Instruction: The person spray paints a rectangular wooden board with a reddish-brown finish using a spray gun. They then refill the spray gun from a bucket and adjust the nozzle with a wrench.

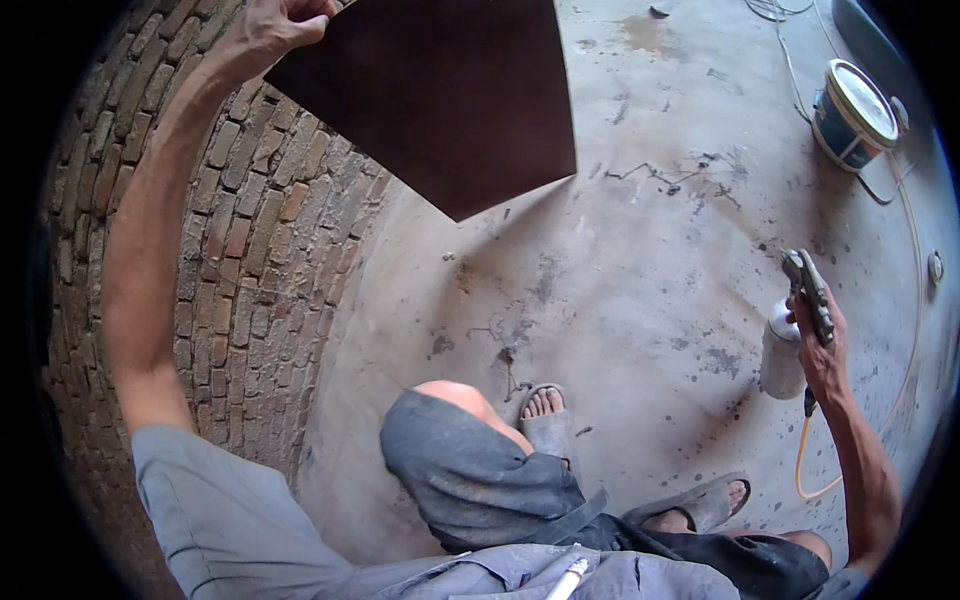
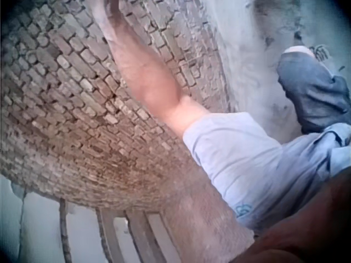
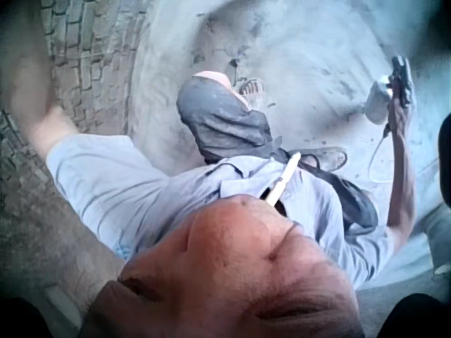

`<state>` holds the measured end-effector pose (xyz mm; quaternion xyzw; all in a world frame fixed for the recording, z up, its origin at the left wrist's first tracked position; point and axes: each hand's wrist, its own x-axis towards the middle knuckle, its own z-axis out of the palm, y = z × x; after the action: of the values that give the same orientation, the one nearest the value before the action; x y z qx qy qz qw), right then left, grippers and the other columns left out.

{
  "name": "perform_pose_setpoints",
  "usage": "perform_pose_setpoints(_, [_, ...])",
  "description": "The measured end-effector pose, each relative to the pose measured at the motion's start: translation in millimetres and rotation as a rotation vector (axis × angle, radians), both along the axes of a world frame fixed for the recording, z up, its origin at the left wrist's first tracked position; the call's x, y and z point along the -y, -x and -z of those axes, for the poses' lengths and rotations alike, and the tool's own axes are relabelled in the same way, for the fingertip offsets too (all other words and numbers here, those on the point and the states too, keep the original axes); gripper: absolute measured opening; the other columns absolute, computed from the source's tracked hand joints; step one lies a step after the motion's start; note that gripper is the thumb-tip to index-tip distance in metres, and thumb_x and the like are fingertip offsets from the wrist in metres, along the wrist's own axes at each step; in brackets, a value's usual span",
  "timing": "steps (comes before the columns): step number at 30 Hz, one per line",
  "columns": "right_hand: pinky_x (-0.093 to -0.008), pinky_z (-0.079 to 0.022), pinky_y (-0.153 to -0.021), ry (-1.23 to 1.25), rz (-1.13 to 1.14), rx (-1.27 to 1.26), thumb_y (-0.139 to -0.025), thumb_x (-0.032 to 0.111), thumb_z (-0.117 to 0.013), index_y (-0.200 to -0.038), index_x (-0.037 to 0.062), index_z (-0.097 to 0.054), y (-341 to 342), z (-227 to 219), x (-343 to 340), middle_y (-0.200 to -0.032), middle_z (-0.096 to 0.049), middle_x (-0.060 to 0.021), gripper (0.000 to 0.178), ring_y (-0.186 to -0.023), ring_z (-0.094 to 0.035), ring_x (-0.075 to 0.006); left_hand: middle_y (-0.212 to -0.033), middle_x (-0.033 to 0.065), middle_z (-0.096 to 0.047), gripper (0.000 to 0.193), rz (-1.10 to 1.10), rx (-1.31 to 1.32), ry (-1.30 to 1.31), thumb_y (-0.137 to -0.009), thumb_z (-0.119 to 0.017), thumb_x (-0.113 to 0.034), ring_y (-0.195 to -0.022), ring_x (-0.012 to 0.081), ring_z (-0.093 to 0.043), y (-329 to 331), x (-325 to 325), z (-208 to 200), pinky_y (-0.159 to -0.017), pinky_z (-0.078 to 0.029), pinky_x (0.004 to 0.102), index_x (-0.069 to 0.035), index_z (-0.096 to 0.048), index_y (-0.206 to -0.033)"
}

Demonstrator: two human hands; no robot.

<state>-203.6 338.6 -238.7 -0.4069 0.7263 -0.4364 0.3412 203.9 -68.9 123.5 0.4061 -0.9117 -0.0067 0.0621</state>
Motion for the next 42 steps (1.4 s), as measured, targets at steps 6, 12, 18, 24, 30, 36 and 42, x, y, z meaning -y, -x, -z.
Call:
perform_pose_setpoints(6, [-0.0282, -0.049, -0.078, 0.073, -0.109, 0.037, -0.101, 0.018, -0.061, -0.142, 0.0087, -0.054, -22, -22, 97, -0.098, -0.062, -0.0010, 0.043, -0.084, -0.057, -0.0108, -0.079, -0.0032, -0.056, 0.016, 0.103, 0.139, -0.031, -0.086, -0.063, -0.017, -0.075, 0.0077, -0.053, -87, 88, 2, -0.069, -0.045, 0.0274, -0.003, -0.065, -0.094])
perform_pose_setpoints(12, [-0.0268, -0.048, -0.073, 0.163, -0.084, 0.030, -0.103, 0.018, -0.059, -0.134, 0.0018, -0.056, -36, -65, 158, -0.092, -0.063, -0.0009, 0.035, -0.079, -0.057, -0.0098, -0.082, 0.0019, -0.060, 0.012, -0.011, 0.116, -0.194, -0.087, -0.061, -0.008, -0.080, 0.0100, -0.057, -173, 134, -2, -0.073, -0.048, 0.0272, -0.001, -0.064, -0.096])
perform_pose_setpoints(18, [-0.0276, -0.047, -0.072, 0.174, -0.043, -0.132, -0.103, 0.021, -0.060, -0.125, 0.0016, -0.060, -32, -101, 205, -0.090, -0.063, -0.0018, 0.030, -0.078, -0.057, -0.0101, -0.089, 0.0055, -0.060, 0.010, 0.196, 0.057, -0.123, -0.087, -0.060, -0.005, -0.082, 0.0140, -0.060, -253, 166, 28, -0.075, -0.050, 0.0291, -0.002, -0.064, -0.096])
perform_pose_setpoints(24, [-0.0266, -0.048, -0.073, 0.231, -0.127, -0.129, -0.101, 0.016, -0.061, -0.127, 0.0007, -0.059, -55, -86, 253, -0.092, -0.066, -0.0031, 0.030, -0.080, -0.059, -0.0097, -0.085, 0.0082, -0.065, 0.014, 0.004, 0.007, -0.061, -0.085, -0.063, -0.005, -0.080, 0.0180, -0.065, -261, 159, 40, -0.072, -0.051, 0.0314, -0.003, -0.066, -0.099])
perform_pose_setpoints(30, [-0.0284, -0.049, -0.075, 0.161, -0.187, -0.034, -0.102, 0.024, -0.059, -0.122, 0.0014, -0.061, -146, -94, 307, -0.090, -0.066, -0.0031, 0.030, -0.082, -0.060, -0.0112, -0.083, 0.0124, -0.072, 0.021, -0.071, -0.089, -0.041, -0.085, -0.062, -0.011, -0.074, 0.0189, -0.068, -286, 157, 46, -0.069, -0.052, 0.0318, -0.002, -0.072, -0.101])
perform_pose_setpoints(36, [-0.0293, -0.050, -0.074, 0.167, -0.252, -0.018, -0.101, 0.016, -0.060, -0.129, 0.0041, -0.058, -169, -96, 314, -0.088, -0.066, -0.0044, 0.031, -0.078, -0.060, -0.0113, -0.086, 0.0114, -0.074, 0.028, -0.253, -0.044, 0.023, -0.088, -0.062, -0.022, -0.078, 0.0152, -0.069, -297, 150, 35, -0.073, -0.053, 0.0315, -0.001, -0.074, -0.101])
perform_pose_setpoints(42, [-0.0293, -0.050, -0.073, 0.147, -0.266, -0.063, -0.100, 0.013, -0.061, -0.136, 0.0058, -0.056, -160, -78, 299, -0.090, -0.065, -0.0039, 0.038, -0.078, -0.059, -0.0110, -0.087, 0.0044, -0.076, 0.033, -0.399, -0.163, -0.105, -0.092, -0.069, -0.033, -0.079, 0.0101, -0.067, -318, 154, 31, -0.072, -0.052, 0.0275, -0.004, -0.077, -0.104])
